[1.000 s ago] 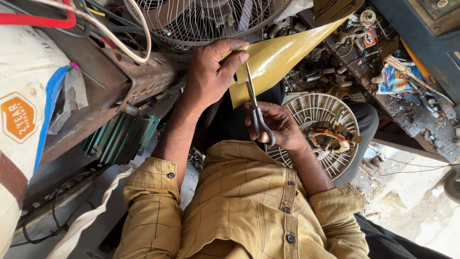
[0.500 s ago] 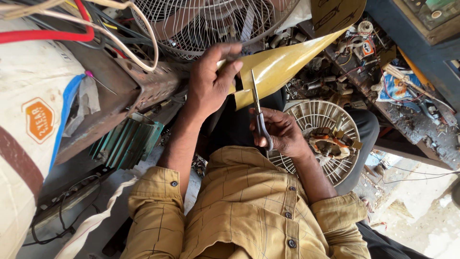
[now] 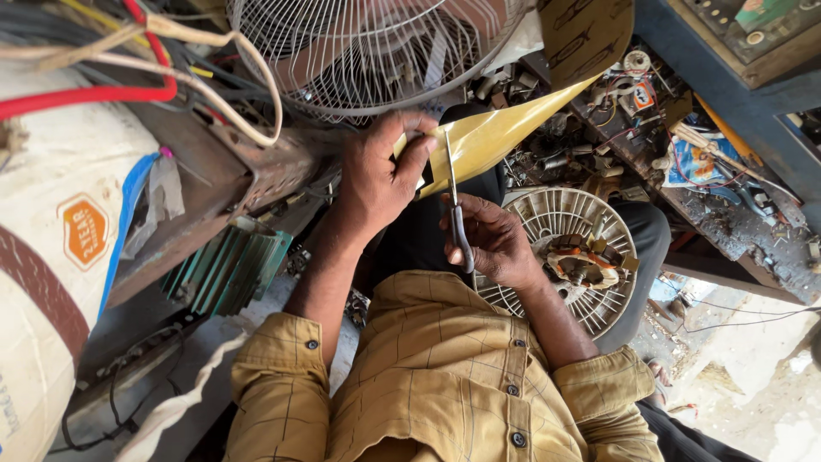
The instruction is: The person cuts a piece of yellow insulating paper with scissors and wraps it around the copper windings of a motor stator. They then insert the wrapped assembly into the stator slots and adjust the fit by hand.
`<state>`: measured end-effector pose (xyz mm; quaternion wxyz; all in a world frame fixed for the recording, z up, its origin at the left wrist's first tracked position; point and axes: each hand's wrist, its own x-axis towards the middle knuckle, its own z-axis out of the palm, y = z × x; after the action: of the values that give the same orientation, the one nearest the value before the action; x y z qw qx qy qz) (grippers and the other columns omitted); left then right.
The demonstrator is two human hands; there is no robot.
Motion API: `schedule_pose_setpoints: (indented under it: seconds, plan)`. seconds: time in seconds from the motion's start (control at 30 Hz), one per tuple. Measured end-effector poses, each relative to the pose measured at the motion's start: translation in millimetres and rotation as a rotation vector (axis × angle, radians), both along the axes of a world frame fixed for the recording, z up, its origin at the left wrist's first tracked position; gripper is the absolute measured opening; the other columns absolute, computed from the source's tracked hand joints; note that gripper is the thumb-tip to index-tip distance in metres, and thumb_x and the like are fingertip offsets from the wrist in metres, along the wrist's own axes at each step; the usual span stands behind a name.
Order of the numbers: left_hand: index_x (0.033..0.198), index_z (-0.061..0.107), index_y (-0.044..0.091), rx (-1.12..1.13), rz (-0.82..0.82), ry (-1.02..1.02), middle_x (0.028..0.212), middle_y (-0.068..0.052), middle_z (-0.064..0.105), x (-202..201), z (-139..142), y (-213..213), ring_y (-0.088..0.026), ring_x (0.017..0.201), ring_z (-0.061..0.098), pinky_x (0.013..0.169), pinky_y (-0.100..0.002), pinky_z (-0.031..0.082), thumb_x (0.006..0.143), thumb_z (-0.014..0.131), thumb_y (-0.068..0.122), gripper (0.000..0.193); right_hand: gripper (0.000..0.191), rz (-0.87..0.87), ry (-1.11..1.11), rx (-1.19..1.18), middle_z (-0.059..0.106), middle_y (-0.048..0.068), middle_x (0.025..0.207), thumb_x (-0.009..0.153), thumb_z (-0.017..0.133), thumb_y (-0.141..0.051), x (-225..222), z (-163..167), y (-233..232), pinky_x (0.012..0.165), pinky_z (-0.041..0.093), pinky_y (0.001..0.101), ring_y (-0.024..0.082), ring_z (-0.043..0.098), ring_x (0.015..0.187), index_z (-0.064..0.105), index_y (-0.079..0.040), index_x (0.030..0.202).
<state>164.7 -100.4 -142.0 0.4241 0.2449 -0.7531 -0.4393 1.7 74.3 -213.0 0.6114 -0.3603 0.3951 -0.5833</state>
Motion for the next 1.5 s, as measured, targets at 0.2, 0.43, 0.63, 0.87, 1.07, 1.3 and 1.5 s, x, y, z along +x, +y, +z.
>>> schedule_pose_setpoints:
  seconds: [0.2, 0.43, 0.63, 0.87, 1.07, 1.3, 1.5]
  plan:
    - [0.112, 0.067, 0.005, 0.015, 0.014, -0.02, 0.098, -0.008, 0.077, -4.2, 0.0, 2.9, -0.015, 0.088, 0.077, 0.074, -0.029, 0.06, 0.099, 0.072, 0.003, 0.014, 0.073, -0.018, 0.015, -0.004, 0.069, 0.008, 0.118, 0.087, 0.084, -0.002, -0.3, -3.7, 4.2, 0.082, 0.058, 0.0255, 0.012, 0.069, 0.092, 0.052, -0.002, 0.152]
    - [0.11, 0.07, 0.006, 0.025, 0.018, -0.019, 0.098, -0.007, 0.078, -4.9, -1.3, 5.3, -0.012, 0.087, 0.075, 0.076, -0.029, 0.059, 0.098, 0.073, 0.003, 0.013, 0.074, -0.01, 0.073, -0.004, 0.068, 0.008, 0.12, 0.087, 0.084, -0.003, -2.9, -1.5, 0.1, 0.083, 0.058, 0.0256, 0.011, 0.069, 0.093, 0.05, -0.004, 0.152]
    - [0.109, 0.07, 0.006, 0.103, 0.004, -0.044, 0.094, -0.003, 0.076, -5.9, -4.6, 5.7, -0.009, 0.083, 0.072, 0.071, -0.026, 0.058, 0.096, 0.074, 0.004, 0.014, 0.074, -0.019, 0.065, -0.019, 0.068, 0.008, 0.121, 0.085, 0.085, -0.003, -9.0, 4.3, -7.4, 0.083, 0.057, 0.0252, 0.011, 0.067, 0.096, 0.051, -0.003, 0.151]
    - [0.113, 0.068, 0.004, 0.028, -0.02, -0.017, 0.102, -0.004, 0.073, -5.6, -15.3, 7.6, -0.011, 0.09, 0.067, 0.078, -0.027, 0.055, 0.1, 0.072, 0.005, 0.014, 0.071, -0.07, 0.112, 0.007, 0.07, 0.008, 0.122, 0.085, 0.082, -0.001, -1.1, 8.2, -19.5, 0.083, 0.057, 0.0268, 0.01, 0.066, 0.1, 0.052, 0.0, 0.149]
    - [0.112, 0.06, 0.005, 0.679, -0.06, 0.24, 0.095, -0.007, 0.067, 6.7, -10.7, 16.4, -0.014, 0.069, 0.066, 0.056, -0.026, 0.053, 0.094, 0.072, 0.005, 0.022, 0.064, 0.03, 0.25, 0.075, 0.073, 0.007, 0.12, 0.087, 0.073, -0.005, -20.5, 44.6, 22.7, 0.085, 0.063, 0.0305, 0.016, 0.077, 0.099, 0.053, -0.002, 0.148]
    - [0.117, 0.066, 0.002, 0.712, -0.259, 0.028, 0.096, -0.006, 0.068, -3.3, -8.9, 51.2, -0.009, 0.073, 0.06, 0.067, -0.023, 0.052, 0.098, 0.062, -0.002, 0.019, 0.054, 0.222, 1.344, 0.26, 0.062, 0.022, 0.13, 0.082, 0.08, -0.023, -35.4, 73.2, 143.4, 0.072, 0.059, 0.0448, 0.034, 0.07, 0.084, 0.06, -0.003, 0.128]
    - [0.099, 0.076, 0.007, 0.624, -0.559, -0.155, 0.077, 0.0, 0.069, -56.7, -33.3, 129.5, -0.005, 0.059, 0.057, 0.052, -0.019, 0.046, 0.09, 0.073, 0.003, 0.011, 0.016, 0.196, 1.463, 0.511, 0.071, 0.013, 0.105, 0.109, 0.059, -0.017, -51.5, 54.5, 205.9, 0.071, 0.059, 0.0417, 0.028, 0.072, 0.081, 0.072, -0.008, 0.111]
